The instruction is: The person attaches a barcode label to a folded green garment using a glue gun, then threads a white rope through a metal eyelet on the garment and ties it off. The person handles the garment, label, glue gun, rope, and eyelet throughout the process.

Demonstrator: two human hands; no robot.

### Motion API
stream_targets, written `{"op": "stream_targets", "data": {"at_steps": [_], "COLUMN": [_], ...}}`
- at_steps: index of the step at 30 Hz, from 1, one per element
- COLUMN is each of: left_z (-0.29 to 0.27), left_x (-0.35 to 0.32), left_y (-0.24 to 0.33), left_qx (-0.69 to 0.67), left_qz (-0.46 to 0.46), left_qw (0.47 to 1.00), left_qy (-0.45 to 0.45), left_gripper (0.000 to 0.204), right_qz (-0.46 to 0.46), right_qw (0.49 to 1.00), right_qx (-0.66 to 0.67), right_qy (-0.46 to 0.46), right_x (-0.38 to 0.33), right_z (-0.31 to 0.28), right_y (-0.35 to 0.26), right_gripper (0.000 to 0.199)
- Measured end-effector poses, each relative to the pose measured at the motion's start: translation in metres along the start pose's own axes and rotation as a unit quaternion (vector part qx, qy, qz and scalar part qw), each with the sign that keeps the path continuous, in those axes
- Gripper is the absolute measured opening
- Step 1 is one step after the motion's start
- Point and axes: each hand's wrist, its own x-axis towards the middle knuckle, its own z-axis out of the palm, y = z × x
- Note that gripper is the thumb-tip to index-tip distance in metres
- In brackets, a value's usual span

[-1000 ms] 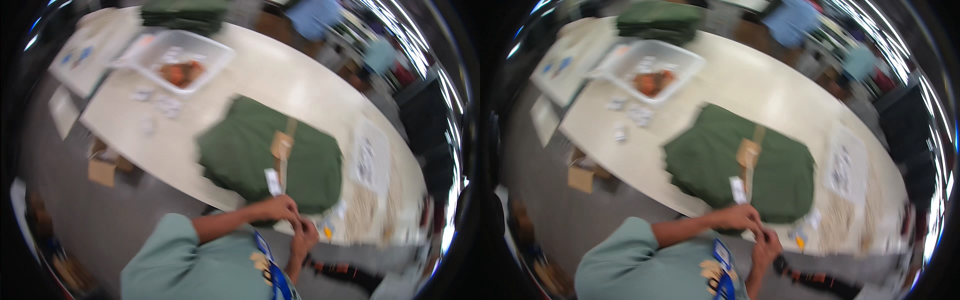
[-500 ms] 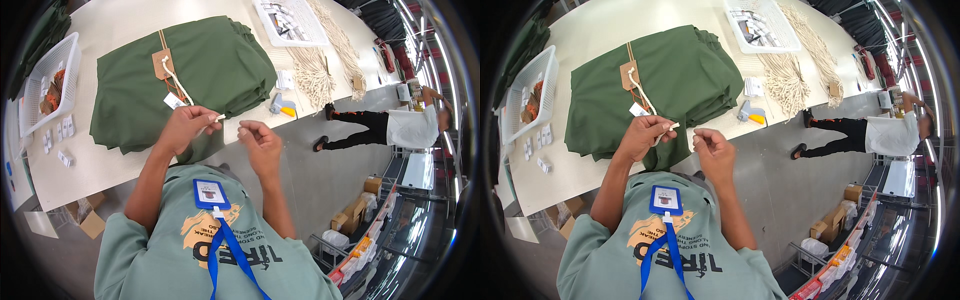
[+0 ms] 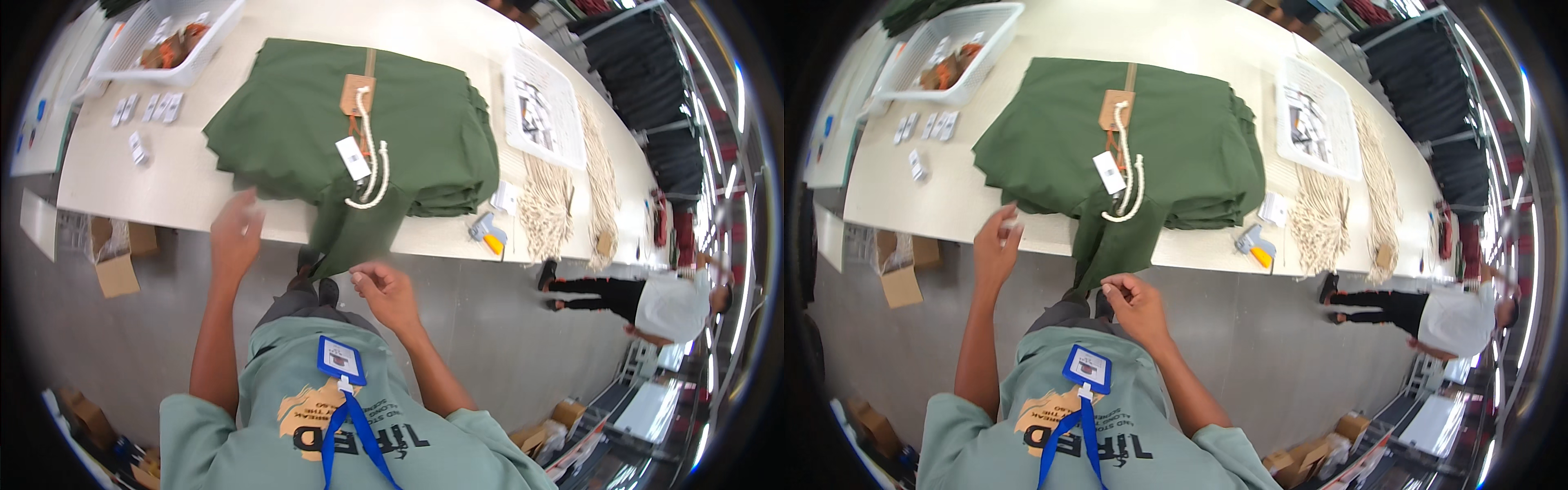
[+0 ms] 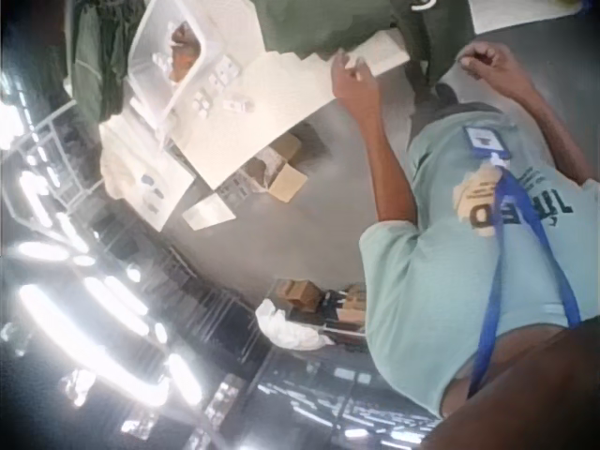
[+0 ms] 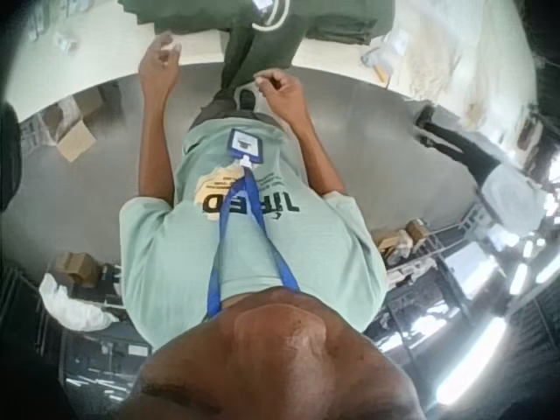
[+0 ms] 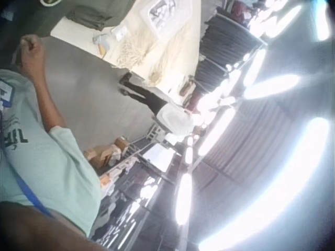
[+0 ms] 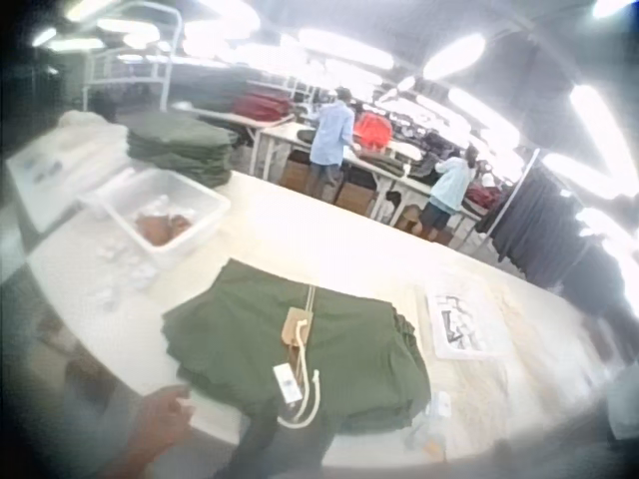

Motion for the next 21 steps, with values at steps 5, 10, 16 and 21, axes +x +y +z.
{"op": "stream_targets", "data": {"at_steps": [5, 10, 16, 21], "left_z": [-0.069, -0.095, -0.155, -0.298], "left_x": [-0.164, -0.273, -0.272, -0.266], "left_y": [-0.091, -0.126, -0.174, -0.246], "left_qx": [0.081, 0.068, -0.061, 0.012], "left_qz": [-0.222, -0.414, -0.411, -0.447], "left_qw": [0.972, 0.908, 0.908, 0.89], "left_qy": [-0.014, 0.019, 0.062, 0.091], "left_gripper": [0.052, 0.061, 0.065, 0.066], "right_qz": [-0.105, -0.228, -0.257, -0.296], "right_qw": [0.973, 0.687, 0.534, 0.484], "right_qx": [-0.046, 0.28, 0.368, 0.383], "right_qy": [-0.198, -0.63, -0.717, -0.729], "right_x": [-0.005, -0.04, -0.102, -0.114], "right_z": [0.06, 0.152, 0.32, 0.464], "right_y": [-0.078, -0.204, -0.262, -0.277], "right_gripper": [0.017, 0.006, 0.026, 0.036]}}
